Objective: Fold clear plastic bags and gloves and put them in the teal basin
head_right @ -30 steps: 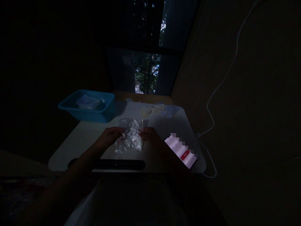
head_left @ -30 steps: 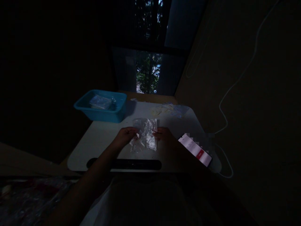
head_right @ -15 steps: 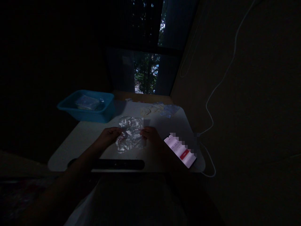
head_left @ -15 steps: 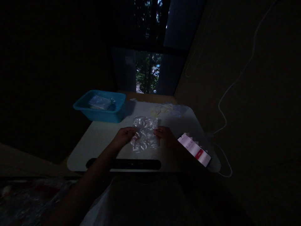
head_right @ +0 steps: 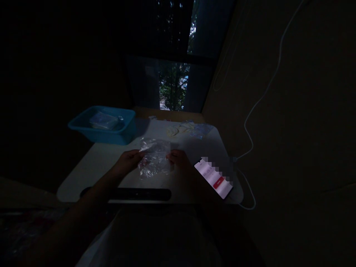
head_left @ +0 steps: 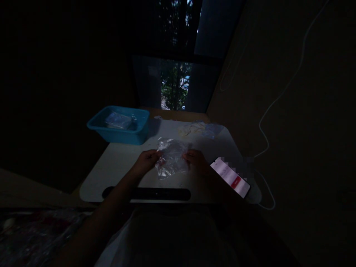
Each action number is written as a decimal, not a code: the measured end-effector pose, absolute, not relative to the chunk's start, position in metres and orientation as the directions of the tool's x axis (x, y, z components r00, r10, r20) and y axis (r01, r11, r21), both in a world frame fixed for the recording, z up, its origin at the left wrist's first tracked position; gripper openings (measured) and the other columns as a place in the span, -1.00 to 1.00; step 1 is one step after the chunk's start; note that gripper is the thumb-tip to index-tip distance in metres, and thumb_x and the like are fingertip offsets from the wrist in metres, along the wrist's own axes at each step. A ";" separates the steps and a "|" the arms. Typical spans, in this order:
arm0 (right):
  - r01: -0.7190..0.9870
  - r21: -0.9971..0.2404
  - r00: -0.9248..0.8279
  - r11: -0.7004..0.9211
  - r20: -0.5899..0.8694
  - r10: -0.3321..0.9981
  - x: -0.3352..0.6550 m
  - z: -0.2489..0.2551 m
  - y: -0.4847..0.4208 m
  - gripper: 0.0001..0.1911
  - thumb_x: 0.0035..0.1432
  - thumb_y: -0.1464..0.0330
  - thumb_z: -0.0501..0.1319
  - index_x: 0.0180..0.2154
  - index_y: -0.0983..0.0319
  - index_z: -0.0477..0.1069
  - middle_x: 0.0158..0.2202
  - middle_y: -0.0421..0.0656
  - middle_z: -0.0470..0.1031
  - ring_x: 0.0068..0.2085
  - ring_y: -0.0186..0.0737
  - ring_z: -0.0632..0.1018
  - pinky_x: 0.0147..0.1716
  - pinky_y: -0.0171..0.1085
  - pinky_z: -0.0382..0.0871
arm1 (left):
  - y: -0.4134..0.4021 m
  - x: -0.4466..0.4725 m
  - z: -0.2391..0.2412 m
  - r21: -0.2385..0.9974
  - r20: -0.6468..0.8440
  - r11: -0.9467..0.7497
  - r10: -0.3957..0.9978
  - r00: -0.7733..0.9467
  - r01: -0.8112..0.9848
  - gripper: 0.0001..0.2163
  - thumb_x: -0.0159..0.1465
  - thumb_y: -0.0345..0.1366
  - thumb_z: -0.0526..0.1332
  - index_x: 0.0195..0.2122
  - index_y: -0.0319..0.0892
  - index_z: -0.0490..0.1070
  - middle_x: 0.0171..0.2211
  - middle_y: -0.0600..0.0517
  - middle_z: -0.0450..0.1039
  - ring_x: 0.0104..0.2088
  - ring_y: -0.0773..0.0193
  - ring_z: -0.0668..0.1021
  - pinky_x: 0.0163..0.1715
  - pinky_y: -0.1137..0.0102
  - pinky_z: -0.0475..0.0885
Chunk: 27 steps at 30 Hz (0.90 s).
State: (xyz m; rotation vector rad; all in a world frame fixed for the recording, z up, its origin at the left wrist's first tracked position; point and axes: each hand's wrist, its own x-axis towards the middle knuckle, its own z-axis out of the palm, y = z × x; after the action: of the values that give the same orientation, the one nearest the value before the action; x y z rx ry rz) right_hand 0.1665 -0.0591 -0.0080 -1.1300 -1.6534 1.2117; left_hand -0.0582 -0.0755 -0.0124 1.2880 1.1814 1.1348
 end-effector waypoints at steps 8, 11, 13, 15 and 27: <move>0.296 -0.947 -0.235 0.126 0.056 0.970 0.168 -0.010 -0.055 -0.80 -0.16 0.28 0.17 -0.66 0.26 0.33 -0.71 -0.27 0.30 -0.63 -0.43 0.32 -0.62 -0.41 0.17 | -0.075 -0.059 -0.014 0.994 -0.023 0.034 0.995 0.101 -0.106 -0.68 -0.15 -0.07 0.30 -0.51 -0.25 0.41 -0.57 0.02 0.44 -0.56 0.30 0.46 -0.50 0.38 0.35; 0.270 -0.958 -0.219 0.092 0.032 0.975 0.168 -0.010 -0.056 -0.83 -0.13 0.30 0.14 -0.52 0.26 0.42 -0.70 -0.28 0.33 -0.64 -0.42 0.34 -0.64 -0.42 0.18 | -0.075 -0.061 -0.014 0.996 -0.005 0.017 0.992 0.130 -0.088 -0.73 -0.15 -0.12 0.27 -0.54 -0.24 0.41 -0.60 0.01 0.43 -0.57 0.29 0.46 -0.51 0.37 0.34; 0.251 -0.964 -0.210 0.084 0.031 0.977 0.167 -0.011 -0.056 -0.81 -0.13 0.31 0.13 -0.48 0.27 0.43 -0.70 -0.29 0.33 -0.65 -0.43 0.33 -0.65 -0.42 0.19 | -0.076 -0.062 -0.012 0.999 -0.003 0.008 0.993 0.121 -0.041 -0.79 -0.12 -0.17 0.23 -0.54 -0.23 0.43 -0.65 0.05 0.40 -0.63 0.35 0.40 -0.59 0.42 0.28; 0.239 -0.966 -0.203 0.100 0.051 0.978 0.167 -0.013 -0.056 -0.81 -0.13 0.31 0.13 -0.48 0.27 0.44 -0.69 -0.28 0.35 -0.64 -0.42 0.35 -0.63 -0.42 0.22 | -0.077 -0.063 -0.011 1.000 -0.005 0.004 0.994 0.107 0.010 -0.83 -0.09 -0.22 0.19 -0.54 -0.22 0.44 -0.71 0.10 0.33 -0.72 0.43 0.28 -0.68 0.49 0.16; 0.011 -1.000 -0.190 0.015 0.012 0.982 0.168 -0.019 -0.055 -0.74 -0.15 0.18 0.18 -0.53 0.25 0.44 -0.56 -0.16 0.44 -0.52 -0.29 0.46 -0.56 -0.33 0.31 | -0.078 -0.062 -0.012 0.988 0.155 -0.157 0.985 0.071 0.014 -0.90 -0.07 -0.32 0.16 -0.61 -0.19 0.43 -0.34 -0.05 0.47 -0.38 0.25 0.48 -0.45 0.37 0.34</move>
State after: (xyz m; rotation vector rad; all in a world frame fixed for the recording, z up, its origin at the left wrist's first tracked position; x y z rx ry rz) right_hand 0.1682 -0.0549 -0.0192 -1.1117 -1.3647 1.3326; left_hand -0.0620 -0.0776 -0.0124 1.3703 1.0928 1.2608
